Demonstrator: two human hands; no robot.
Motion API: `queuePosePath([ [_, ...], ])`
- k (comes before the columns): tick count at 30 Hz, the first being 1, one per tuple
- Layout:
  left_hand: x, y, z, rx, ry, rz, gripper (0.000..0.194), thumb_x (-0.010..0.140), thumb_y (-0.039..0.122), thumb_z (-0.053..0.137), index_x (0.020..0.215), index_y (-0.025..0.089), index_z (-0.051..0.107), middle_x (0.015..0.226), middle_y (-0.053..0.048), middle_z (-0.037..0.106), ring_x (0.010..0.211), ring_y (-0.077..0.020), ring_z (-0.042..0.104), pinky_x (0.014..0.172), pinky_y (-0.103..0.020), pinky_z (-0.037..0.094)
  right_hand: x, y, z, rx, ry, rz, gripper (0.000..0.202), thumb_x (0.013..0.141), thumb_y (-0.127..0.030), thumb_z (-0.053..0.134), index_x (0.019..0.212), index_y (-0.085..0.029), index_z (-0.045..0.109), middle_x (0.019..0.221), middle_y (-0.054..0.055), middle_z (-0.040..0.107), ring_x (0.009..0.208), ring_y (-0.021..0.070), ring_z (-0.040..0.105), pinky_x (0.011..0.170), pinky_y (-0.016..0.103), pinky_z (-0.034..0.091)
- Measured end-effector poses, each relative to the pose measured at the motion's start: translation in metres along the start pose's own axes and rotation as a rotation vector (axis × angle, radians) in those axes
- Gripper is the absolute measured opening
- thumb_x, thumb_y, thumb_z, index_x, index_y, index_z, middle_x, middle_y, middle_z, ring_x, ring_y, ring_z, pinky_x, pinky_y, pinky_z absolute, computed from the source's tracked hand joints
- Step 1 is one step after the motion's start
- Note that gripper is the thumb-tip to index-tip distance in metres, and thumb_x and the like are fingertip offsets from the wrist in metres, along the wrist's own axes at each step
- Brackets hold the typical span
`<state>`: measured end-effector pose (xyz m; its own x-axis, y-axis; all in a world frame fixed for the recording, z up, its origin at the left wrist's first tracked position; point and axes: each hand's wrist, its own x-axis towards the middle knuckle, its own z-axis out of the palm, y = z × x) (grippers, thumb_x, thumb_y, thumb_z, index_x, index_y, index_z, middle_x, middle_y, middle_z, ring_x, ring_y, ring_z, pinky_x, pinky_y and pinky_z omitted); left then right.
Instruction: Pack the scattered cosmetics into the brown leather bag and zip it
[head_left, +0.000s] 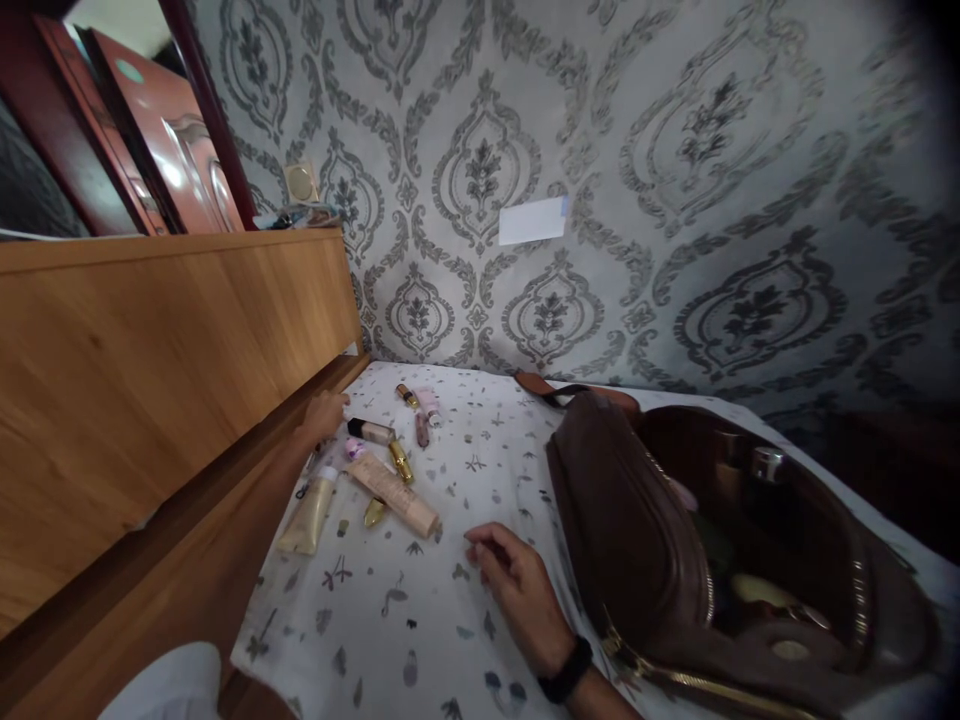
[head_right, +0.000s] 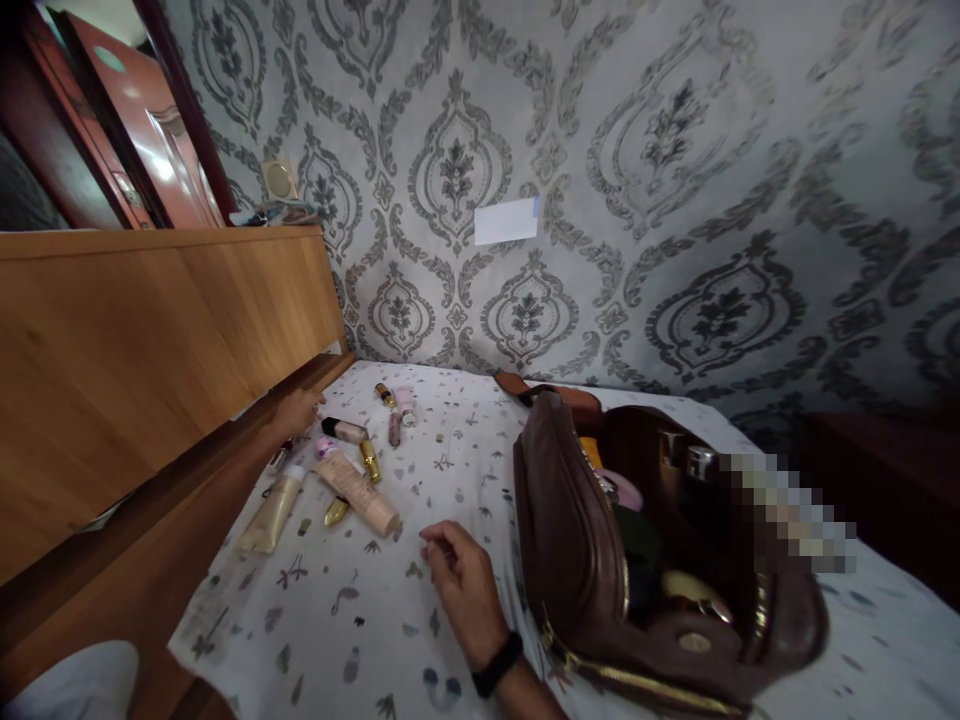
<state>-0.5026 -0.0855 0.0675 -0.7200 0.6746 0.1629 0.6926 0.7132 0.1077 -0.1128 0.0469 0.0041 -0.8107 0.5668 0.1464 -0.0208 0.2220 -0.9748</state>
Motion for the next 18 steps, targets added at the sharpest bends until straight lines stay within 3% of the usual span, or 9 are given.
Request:
queuePosePath([
  [4, 0.0, -0.001, 0.006, 0.094, -0.061, 0.03, 0.026, 0.091, 0.03, 0.063, 0.113, 0.016, 0.064, 0.124, -0.01, 0.062, 0.121, -0.0275, 0.054, 0.103, -0.052, 0.042, 0.0, 0.002, 0.0, -0.009, -0.004, -0.002, 0.026, 0.082, -0.04, 0.053, 0.086, -0.019, 0.067, 0.075, 0.006, 0.067, 0.066, 0.0201, 0.059, 0.059, 0.03, 0.045],
  [9, 0.003, 0.009, 0.013, 0.064, -0.072, 0.051, 0.028, 0.093, 0.034, 0.061, 0.113, 0.015, 0.063, 0.123, -0.009, 0.062, 0.116, -0.0248, 0.058, 0.101, -0.05, 0.046, -0.002, 0.002, -0.001, -0.018, -0.016, -0.008, 0.025, 0.085, -0.038, 0.052, 0.088, -0.019, 0.067, 0.077, 0.006, 0.067, 0.067, 0.0196, 0.059, 0.06, 0.029, 0.045],
  [14, 0.008, 0.015, 0.001, -0.135, 0.033, 0.013, 0.01, 0.085, 0.018, 0.061, 0.094, 0.016, 0.065, 0.105, -0.013, 0.068, 0.115, -0.0306, 0.057, 0.1, -0.046, 0.04, -0.003, 0.001, -0.001, -0.039, -0.012, -0.021, 0.023, 0.086, -0.036, 0.051, 0.088, -0.019, 0.066, 0.076, 0.005, 0.065, 0.068, 0.019, 0.058, 0.059, 0.028, 0.044],
  [18, 0.011, 0.03, -0.01, -0.416, 0.134, -0.005, 0.014, 0.083, 0.027, 0.06, 0.093, 0.019, 0.062, 0.1, -0.01, 0.069, 0.107, -0.0278, 0.06, 0.092, -0.038, 0.045, -0.003, 0.002, -0.001, -0.043, -0.026, -0.038, 0.021, 0.086, -0.033, 0.051, 0.088, -0.018, 0.065, 0.076, 0.005, 0.063, 0.07, 0.0189, 0.057, 0.06, 0.028, 0.044],
])
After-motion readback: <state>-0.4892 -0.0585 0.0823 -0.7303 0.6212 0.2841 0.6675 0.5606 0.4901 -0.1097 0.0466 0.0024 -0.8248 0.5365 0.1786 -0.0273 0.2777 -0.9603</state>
